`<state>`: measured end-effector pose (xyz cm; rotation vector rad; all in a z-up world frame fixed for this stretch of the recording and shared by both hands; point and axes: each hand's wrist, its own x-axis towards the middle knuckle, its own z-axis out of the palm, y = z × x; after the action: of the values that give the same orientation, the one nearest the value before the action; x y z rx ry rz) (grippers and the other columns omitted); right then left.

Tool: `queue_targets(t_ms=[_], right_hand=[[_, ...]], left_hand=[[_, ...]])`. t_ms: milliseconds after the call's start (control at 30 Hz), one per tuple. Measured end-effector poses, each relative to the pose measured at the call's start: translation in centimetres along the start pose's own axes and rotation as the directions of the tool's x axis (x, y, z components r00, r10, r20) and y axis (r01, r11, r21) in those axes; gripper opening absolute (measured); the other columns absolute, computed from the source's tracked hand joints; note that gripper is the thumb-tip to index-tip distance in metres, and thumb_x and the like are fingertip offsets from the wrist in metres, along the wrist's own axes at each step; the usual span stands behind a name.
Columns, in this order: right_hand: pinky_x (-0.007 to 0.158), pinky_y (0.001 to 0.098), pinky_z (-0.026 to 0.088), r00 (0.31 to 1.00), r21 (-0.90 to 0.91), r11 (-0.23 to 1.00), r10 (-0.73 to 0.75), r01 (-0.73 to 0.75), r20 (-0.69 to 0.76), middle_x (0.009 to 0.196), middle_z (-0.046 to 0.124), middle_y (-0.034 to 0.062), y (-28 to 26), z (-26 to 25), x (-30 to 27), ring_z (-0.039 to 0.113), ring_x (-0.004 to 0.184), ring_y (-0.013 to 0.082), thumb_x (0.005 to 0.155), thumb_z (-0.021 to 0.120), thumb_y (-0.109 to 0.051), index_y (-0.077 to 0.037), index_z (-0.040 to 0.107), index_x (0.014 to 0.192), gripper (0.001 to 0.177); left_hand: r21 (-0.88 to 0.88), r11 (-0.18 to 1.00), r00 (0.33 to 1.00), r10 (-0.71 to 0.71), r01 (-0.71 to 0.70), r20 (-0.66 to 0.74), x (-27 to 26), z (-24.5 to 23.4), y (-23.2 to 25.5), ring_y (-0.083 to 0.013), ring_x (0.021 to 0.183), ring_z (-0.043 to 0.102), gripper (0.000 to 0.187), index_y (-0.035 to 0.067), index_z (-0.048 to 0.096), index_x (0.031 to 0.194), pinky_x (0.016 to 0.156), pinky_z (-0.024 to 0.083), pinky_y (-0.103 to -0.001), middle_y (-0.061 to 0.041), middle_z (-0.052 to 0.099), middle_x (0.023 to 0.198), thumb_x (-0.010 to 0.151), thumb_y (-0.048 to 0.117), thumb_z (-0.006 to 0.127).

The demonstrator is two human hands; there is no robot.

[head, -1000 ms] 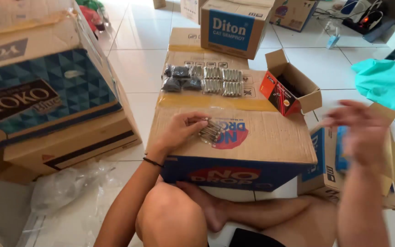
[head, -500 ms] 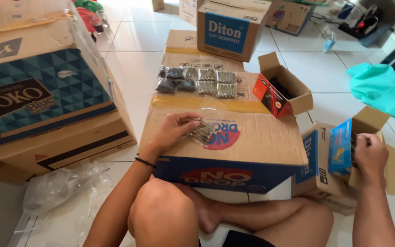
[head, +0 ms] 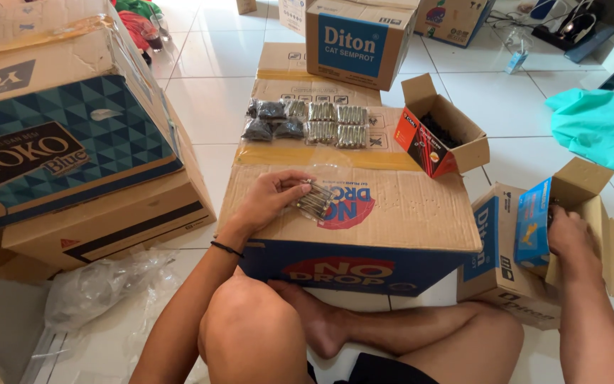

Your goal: Sort and transfer small metal screws from a plastic bag into a cardboard box while sitting on the floor.

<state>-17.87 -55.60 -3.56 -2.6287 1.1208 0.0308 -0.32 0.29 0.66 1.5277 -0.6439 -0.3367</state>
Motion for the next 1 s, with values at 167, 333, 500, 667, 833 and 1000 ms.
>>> queue_targets(t_ms=[167,333,500,667,833,1000], right_hand=[[0.113,0.0651,0.024,0.997,0.174,0.983,0.065,-0.059,-0.030,0.156,0.032,0.0276,0.6,1.4,1.6,0.025,0.143,0.0504,0.099,0.031,-0.045,-0.014,0.043,0.150,0.060],[0.103,0.0652,0.045,0.985,-0.224,0.961,-0.171,0.160,-0.032,0.160,0.042,0.0212,6.3,5.6,9.5,0.053,0.129,0.0594,0.090,0.050,-0.041,-0.029,0.034,0.160,0.073],[0.106,0.0645,0.043,0.987,-0.182,0.972,-0.158,0.151,-0.021,0.146,0.051,0.0320,5.3,4.6,8.1,0.050,0.127,0.0613,0.092,0.049,-0.042,-0.027,0.051,0.149,0.059],[0.105,0.0644,0.040,0.996,-0.148,0.985,-0.085,0.085,0.003,0.143,0.048,0.0332,4.0,4.0,7.5,0.044,0.131,0.0565,0.099,0.037,-0.042,-0.011,0.048,0.144,0.055],[0.102,0.0592,0.046,0.989,-0.323,0.938,-0.147,0.129,-0.033,0.138,0.057,0.0296,5.7,5.5,9.9,0.052,0.128,0.0501,0.096,0.049,-0.039,-0.014,0.046,0.148,0.058],[0.100,0.0600,0.048,0.995,-0.275,0.956,-0.085,0.096,0.054,0.146,0.054,0.0258,4.3,4.3,8.6,0.047,0.133,0.0475,0.097,0.043,-0.042,-0.008,0.044,0.146,0.060]], left_hand=[[-0.007,1.000,1.000,0.009,-0.009,-0.003,-0.1,0.0,0.0,-0.0053,0.093,0.066,0.026,0.003,0.073,0.118,0.083,0.052,-0.016,-0.003,0.075,0.103,0.095,0.014,0.070],[-0.044,0.999,1.000,0.020,-0.019,0.016,0.2,-0.1,-0.2,-0.0060,0.093,0.067,0.027,0.002,0.072,0.119,0.082,0.052,-0.017,-0.003,0.075,0.103,0.095,0.014,0.069],[-0.068,0.998,1.000,0.003,-0.002,0.028,0.0,0.0,0.2,-0.0089,0.096,0.069,0.026,0.002,0.071,0.119,0.085,0.054,-0.019,-0.007,0.076,0.108,0.095,0.012,0.069],[-0.069,0.997,0.999,0.020,-0.018,0.032,-0.1,0.0,0.2,-0.0080,0.096,0.069,0.026,0.002,0.072,0.119,0.084,0.053,-0.018,-0.006,0.076,0.107,0.095,0.012,0.069],[-0.051,0.999,1.000,0.008,-0.007,0.017,-0.1,0.0,0.6,-0.0099,0.097,0.070,0.025,0.003,0.072,0.117,0.086,0.055,-0.019,-0.006,0.077,0.106,0.095,0.013,0.069],[-0.062,0.998,1.000,0.003,-0.001,0.028,0.0,0.1,0.6,-0.0097,0.096,0.070,0.024,0.003,0.072,0.118,0.086,0.055,-0.019,-0.007,0.077,0.107,0.096,0.011,0.068]])
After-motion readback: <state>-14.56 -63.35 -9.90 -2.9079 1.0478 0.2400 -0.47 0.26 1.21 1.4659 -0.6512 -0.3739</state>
